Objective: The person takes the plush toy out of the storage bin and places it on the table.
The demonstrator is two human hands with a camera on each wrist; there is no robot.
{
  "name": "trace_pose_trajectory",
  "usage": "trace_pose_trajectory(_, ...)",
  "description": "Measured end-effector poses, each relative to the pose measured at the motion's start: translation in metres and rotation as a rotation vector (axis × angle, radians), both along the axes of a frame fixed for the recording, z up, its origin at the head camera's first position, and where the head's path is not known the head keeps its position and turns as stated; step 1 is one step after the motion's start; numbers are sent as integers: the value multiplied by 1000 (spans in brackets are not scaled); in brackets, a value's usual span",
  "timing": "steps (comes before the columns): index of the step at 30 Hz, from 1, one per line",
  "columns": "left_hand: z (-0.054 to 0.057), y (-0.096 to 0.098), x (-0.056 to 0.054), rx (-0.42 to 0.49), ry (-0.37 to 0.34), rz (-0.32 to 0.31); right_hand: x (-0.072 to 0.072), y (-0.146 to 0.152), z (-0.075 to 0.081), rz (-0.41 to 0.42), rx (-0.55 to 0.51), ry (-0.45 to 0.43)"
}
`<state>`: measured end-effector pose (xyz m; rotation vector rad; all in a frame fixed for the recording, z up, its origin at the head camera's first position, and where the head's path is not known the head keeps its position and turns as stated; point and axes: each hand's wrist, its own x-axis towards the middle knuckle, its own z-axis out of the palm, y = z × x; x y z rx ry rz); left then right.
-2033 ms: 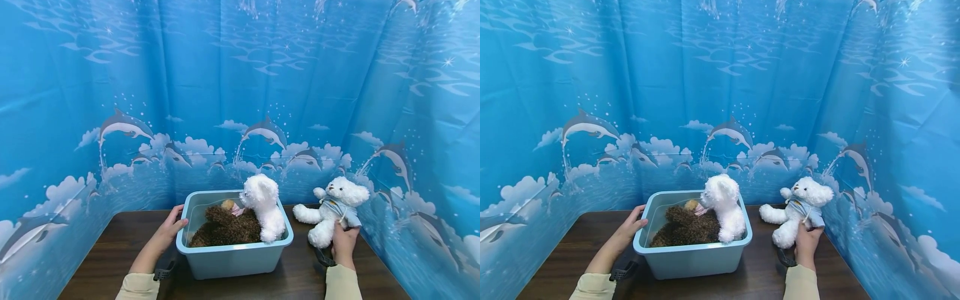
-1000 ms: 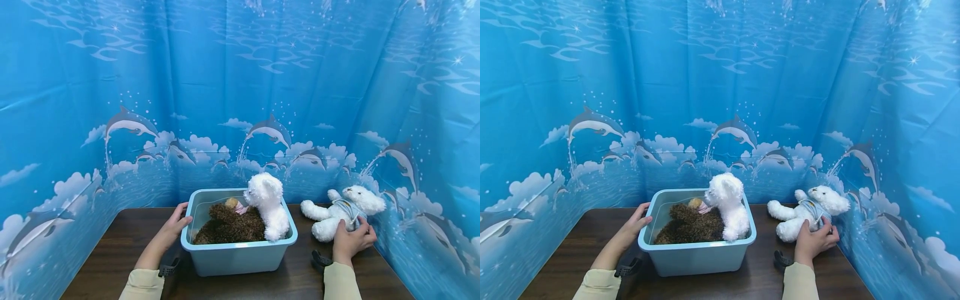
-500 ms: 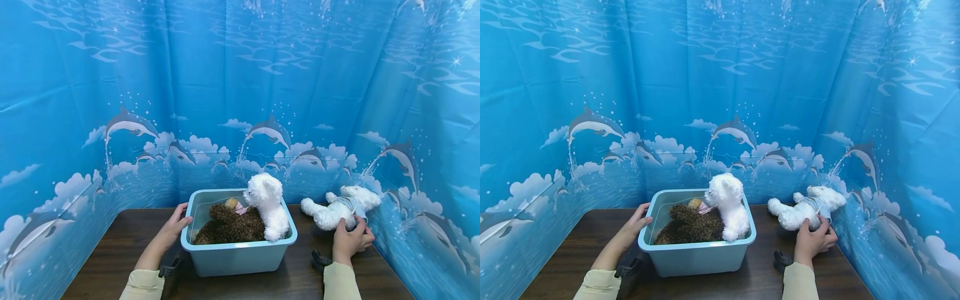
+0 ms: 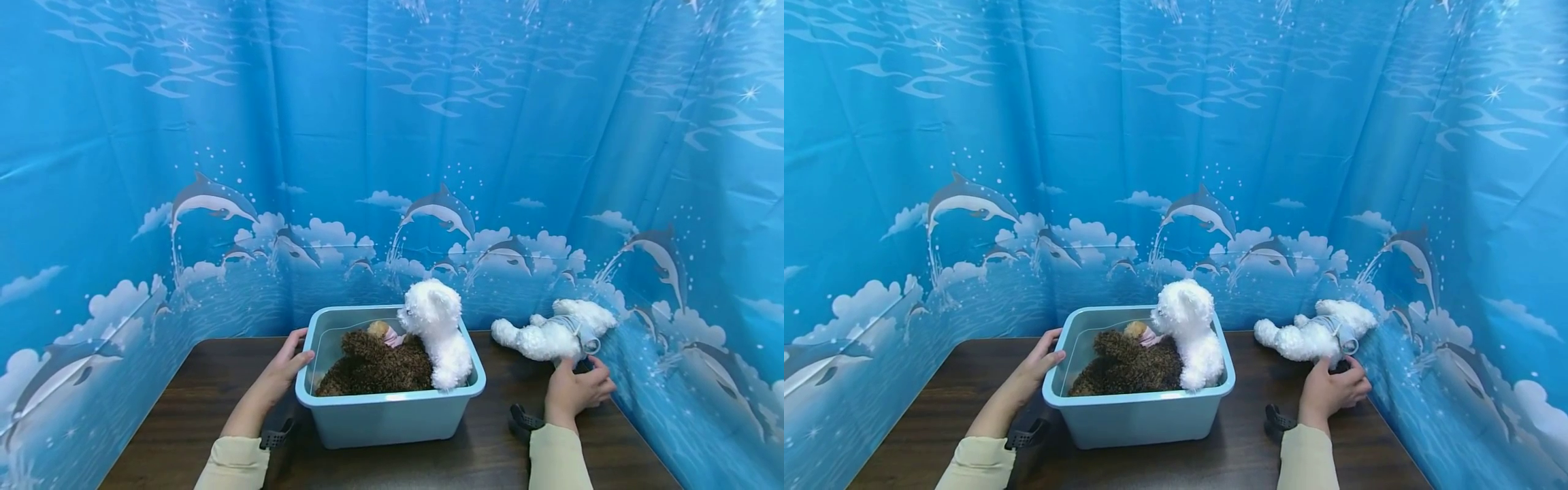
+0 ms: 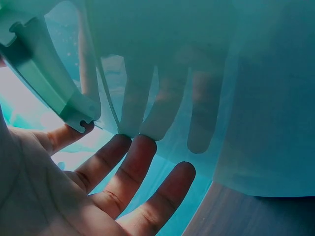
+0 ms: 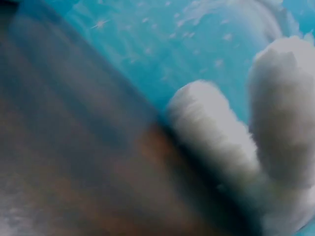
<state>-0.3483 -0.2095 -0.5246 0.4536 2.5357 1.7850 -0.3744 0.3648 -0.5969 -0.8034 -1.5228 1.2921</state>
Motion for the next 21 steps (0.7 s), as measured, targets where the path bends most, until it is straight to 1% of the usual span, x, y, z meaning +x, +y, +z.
trace_pose_trajectory(4, 0, 0, 0, 0, -8, -2, 8, 0, 21, -9, 15, 68)
trace_pose_trajectory(8, 0, -1, -2, 0, -10, 0, 17, -2, 49, -21, 51, 128)
trace_pose_trajectory(11, -1, -1, -3, 8, -12, 3, 26, -7, 75, -6, 82, 183)
trace_pose_trajectory(13, -2, -1, -3, 12, -10, 4, 35, -13, 94, 26, 99, 225)
trace_pose_trajectory(15, -2, -2, -1, 12, -10, 12, 45, -21, 117, 75, 119, 258)
trace_pose_trajectory(19, -2, 1, 0, 7, -6, 16, 75, -42, 164, 210, 171, 309)
trace_pose_trajectory(21, -1, 2, -1, 3, -5, 11, 90, -55, 184, 289, 196, 347)
